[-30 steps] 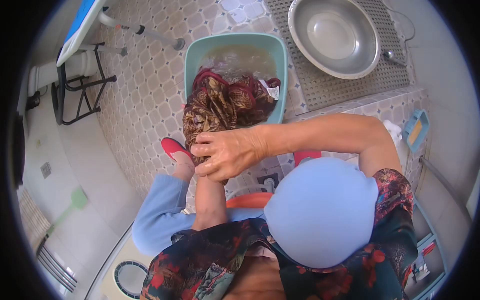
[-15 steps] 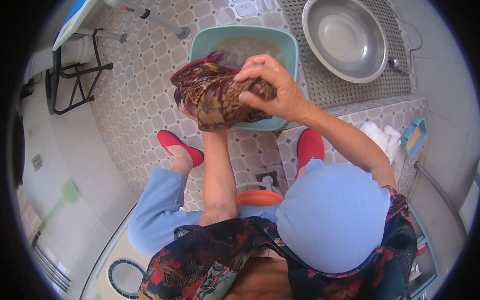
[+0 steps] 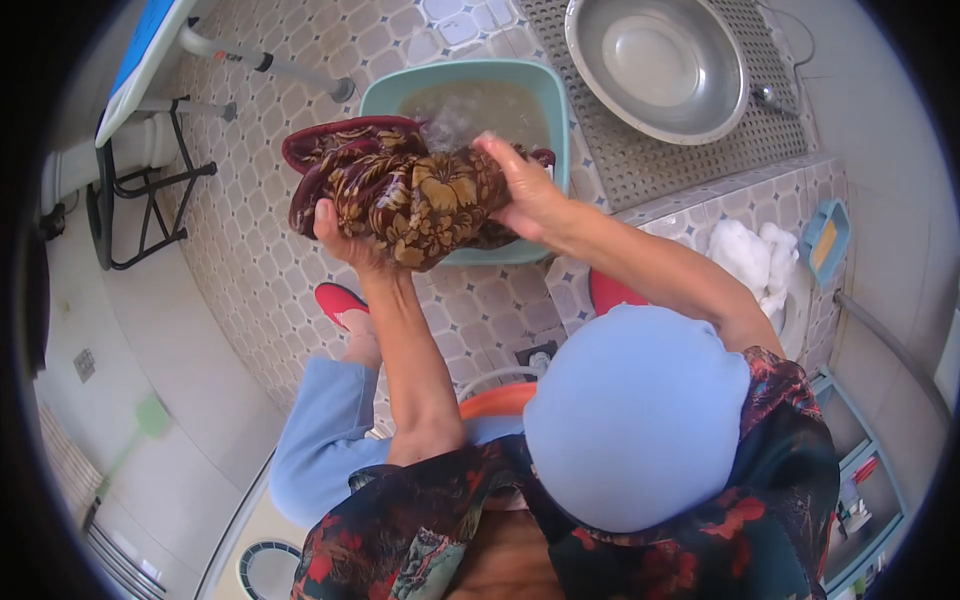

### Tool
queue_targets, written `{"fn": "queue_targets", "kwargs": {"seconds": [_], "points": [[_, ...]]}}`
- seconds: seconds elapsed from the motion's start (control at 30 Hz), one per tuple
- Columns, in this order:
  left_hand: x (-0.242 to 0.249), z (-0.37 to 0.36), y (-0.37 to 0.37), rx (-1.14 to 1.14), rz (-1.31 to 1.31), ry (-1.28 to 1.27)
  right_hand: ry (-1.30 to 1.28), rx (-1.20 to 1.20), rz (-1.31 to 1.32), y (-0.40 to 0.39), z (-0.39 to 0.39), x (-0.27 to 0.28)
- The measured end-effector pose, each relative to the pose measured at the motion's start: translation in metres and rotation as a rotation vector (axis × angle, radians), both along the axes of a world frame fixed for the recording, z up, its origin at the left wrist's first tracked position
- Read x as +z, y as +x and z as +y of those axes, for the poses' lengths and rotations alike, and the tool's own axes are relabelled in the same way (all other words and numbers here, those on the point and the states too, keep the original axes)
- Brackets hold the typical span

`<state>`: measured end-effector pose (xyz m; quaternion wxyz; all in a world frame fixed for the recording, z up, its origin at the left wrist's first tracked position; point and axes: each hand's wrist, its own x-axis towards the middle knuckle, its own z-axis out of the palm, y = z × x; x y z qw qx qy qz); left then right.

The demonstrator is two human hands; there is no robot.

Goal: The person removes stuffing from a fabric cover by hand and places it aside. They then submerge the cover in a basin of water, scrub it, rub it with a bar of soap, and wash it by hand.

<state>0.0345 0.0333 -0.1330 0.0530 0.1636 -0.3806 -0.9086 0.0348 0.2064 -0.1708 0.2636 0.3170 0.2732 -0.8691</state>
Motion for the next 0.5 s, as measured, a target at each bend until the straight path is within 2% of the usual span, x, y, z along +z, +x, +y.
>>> {"fn": "queue_targets", "kwargs": {"seconds": [0.03,0.1,0.17,0.23,0.3,0.33,0.4,0.5], "points": [[0.004,0.001,0.002,-0.040,0.017,-0.031,-0.085,0.024,-0.053,-0.002,-0.003,-0.002],[0.003,0.001,0.008,-0.087,0.017,-0.068,-0.073,0.033,-0.127,0.001,-0.008,-0.008],[-0.008,-0.001,0.011,-0.082,0.031,-0.335,-0.251,0.163,-0.130,-0.006,-0.009,-0.022],[-0.011,-0.005,0.011,-0.117,0.022,-0.394,-0.242,0.173,-0.173,-0.010,-0.011,-0.028],[-0.013,-0.007,0.008,-0.176,0.089,-0.443,-0.291,0.319,-0.140,-0.015,-0.010,-0.033],[-0.011,-0.005,0.008,-0.169,0.117,-0.529,-0.286,0.391,-0.136,-0.019,-0.006,-0.015],[-0.004,-0.002,0.004,-0.259,0.073,-0.472,-0.233,0.421,-0.145,-0.026,-0.006,0.011],[0.006,-0.001,-0.006,-0.477,-0.044,-0.303,-0.149,0.515,-0.121,-0.034,-0.008,0.018]]}}
